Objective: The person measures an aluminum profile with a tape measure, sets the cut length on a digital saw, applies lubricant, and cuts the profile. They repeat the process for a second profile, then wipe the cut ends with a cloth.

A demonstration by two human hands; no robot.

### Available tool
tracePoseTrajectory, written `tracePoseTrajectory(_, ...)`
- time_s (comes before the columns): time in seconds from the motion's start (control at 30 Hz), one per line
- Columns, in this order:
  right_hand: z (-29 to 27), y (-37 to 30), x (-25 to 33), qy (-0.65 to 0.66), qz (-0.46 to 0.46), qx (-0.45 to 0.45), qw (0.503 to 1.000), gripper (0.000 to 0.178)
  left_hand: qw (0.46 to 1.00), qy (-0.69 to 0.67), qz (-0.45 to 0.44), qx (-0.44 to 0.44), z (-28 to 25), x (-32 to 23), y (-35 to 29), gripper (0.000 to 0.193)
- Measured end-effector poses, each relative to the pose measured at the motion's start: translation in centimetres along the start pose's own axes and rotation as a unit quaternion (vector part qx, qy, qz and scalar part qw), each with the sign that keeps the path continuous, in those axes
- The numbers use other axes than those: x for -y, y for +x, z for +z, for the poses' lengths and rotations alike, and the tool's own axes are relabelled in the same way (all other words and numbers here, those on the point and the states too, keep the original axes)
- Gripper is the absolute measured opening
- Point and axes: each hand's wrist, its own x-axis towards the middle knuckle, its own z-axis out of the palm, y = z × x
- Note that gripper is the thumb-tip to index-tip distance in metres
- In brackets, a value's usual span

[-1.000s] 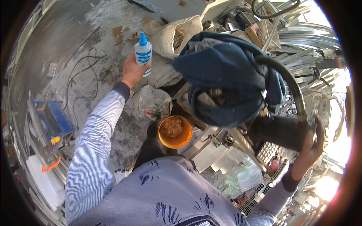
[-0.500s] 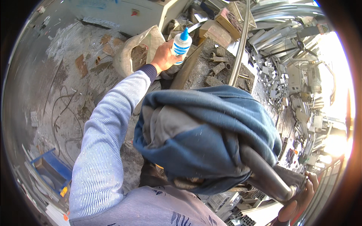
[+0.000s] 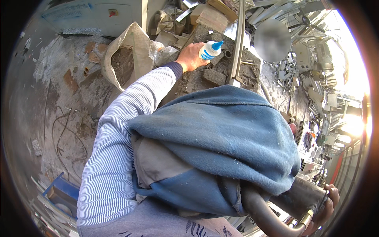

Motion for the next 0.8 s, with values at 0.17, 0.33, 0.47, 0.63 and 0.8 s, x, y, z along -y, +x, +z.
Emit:
tracePoseTrajectory(0.17, 1.0, -1.1, 0.2, 0.092, 0.052, -0.033, 0.994, 0.067, 0.999, 0.031, -0.03, -0.026, -0.5, 1.0, -2.1, 0.08)
tracePoseTrajectory(0.33, -0.4, -1.3, -0.3, 0.096, 0.076, 0.026, 0.992, 0.073, 0.996, 0.058, -0.039, -0.057, -5.6, 3.5, -9.6, 0.071)
tracePoseTrajectory(0.47, -1.1, -0.9, 0.6, 0.126, 0.144, 0.053, 0.98, 0.078, 0.973, 0.008, -0.202, -0.113, -8.3, 6.0, -21.6, 0.051)
tracePoseTrajectory(0.63, -1.1, 0.0, 0.2, 0.02, 0.106, 0.067, 0.992, 0.076, 0.918, 0.0, -0.347, -0.193, -6.4, 5.0, -42.5, 0.041)
tracePoseTrajectory(0.8, 0.6, 0.3, -1.7, 0.082, 0.026, 0.018, 0.996, 0.047, 0.853, -0.037, -0.497, -0.154, -1.2, -5.0, -62.1, 0.038)
